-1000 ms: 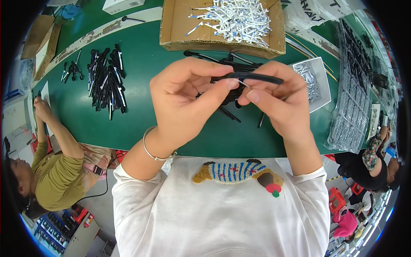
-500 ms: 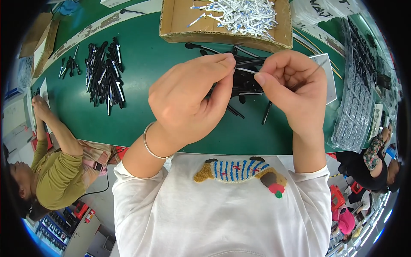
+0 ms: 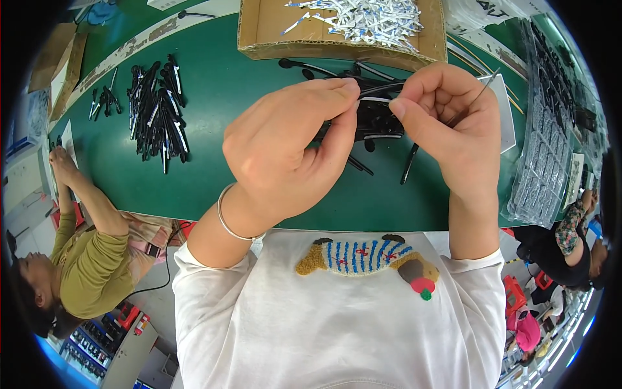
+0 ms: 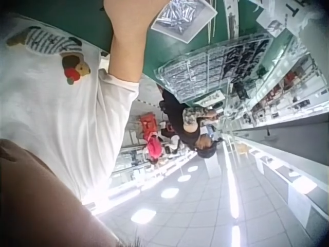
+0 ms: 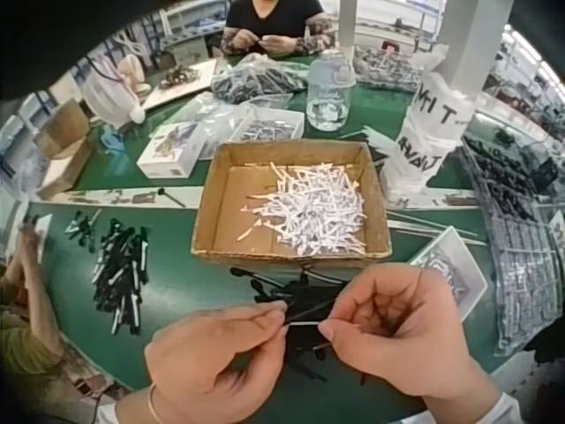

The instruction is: The person assembles small black plastic components by using tweezers to insert small metal pins into them.

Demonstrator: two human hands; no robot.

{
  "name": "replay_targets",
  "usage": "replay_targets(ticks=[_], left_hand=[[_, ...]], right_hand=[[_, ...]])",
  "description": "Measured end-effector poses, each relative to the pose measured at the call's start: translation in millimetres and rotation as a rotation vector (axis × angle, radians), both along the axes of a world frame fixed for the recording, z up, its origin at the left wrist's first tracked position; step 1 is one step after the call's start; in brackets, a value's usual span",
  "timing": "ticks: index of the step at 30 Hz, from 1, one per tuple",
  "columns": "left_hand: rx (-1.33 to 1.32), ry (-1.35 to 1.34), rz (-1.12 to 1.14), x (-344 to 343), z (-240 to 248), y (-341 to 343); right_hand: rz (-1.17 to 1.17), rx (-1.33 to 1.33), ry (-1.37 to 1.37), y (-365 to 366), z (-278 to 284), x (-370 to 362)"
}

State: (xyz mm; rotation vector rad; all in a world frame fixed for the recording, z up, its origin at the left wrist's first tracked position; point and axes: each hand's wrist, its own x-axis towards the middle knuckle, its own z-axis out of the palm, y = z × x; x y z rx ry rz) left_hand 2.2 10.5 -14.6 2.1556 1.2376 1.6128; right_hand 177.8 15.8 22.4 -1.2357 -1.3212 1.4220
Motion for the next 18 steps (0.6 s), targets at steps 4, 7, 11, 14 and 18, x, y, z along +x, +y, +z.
replay_targets(ticks=[4,7,11,14,18], left_hand=[[-0.089,0.022,-0.051,-1,4,-5],[-0.135,-0.042,-0.117,-2,1,-5],[-0.344,-0.202,-0.186,-1,4,-9],[-0.474,-0.324,-0.222,-2,8,-9],[-0.668,-0.778,-0.338,-1,2,-5]], right_hand=[[-0.001,0.017,-0.015,1,-2,1],[-0.025,0.054,-0.029,1,-6,2],[-0.052,0.072,-0.013,0,-10,-1],[-0.099,0.081,-0.037,-4,-8,-7],[-0.087,0.327,-0.223,-9,-9,-9]])
